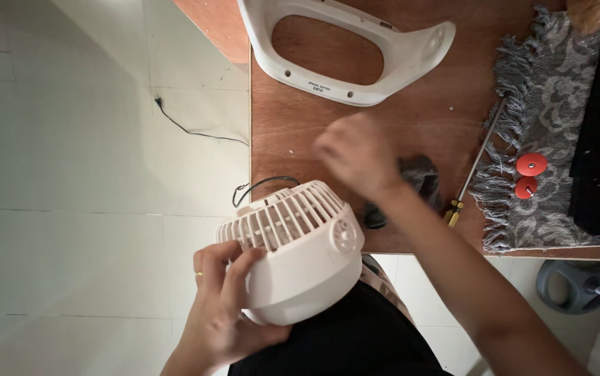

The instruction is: The person assembles a small white fan by attaching the front grille to the fan body and securing it with a red cap. They use a screwdriver to tighten the cap and ensure the assembly is complete.

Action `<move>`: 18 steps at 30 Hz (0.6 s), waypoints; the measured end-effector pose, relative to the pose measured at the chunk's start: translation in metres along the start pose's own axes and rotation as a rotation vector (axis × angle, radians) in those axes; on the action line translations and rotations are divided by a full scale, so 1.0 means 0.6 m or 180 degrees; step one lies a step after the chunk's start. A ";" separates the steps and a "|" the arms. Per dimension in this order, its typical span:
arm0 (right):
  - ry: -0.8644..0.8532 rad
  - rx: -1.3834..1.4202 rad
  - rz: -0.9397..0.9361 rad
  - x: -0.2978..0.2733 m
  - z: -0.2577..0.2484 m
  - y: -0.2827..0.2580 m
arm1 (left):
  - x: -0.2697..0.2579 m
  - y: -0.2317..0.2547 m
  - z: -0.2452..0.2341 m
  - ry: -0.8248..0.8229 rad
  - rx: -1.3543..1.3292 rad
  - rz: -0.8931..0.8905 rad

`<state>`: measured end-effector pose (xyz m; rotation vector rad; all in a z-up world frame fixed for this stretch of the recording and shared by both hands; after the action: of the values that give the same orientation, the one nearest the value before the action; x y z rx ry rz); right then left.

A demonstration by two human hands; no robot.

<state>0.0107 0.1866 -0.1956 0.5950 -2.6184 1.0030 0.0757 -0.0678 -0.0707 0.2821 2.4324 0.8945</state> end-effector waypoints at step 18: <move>-0.0860 0.0038 0.0141 0.035 0.118 0.005 | 0.002 -0.048 -0.023 0.0129 -0.0166 -0.0195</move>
<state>-0.0168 0.1341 -0.2402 0.7240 -2.8723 1.0149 0.0668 -0.0966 -0.0813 0.1709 2.4367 0.9436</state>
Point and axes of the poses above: each hand's wrist, its own x-axis towards the middle knuckle, its own z-axis out of the palm, y = z × x, the point moved 3 cm from there along x, towards the middle knuckle, and after that the axes turned 14 degrees about -z, right-handed, at the moved point
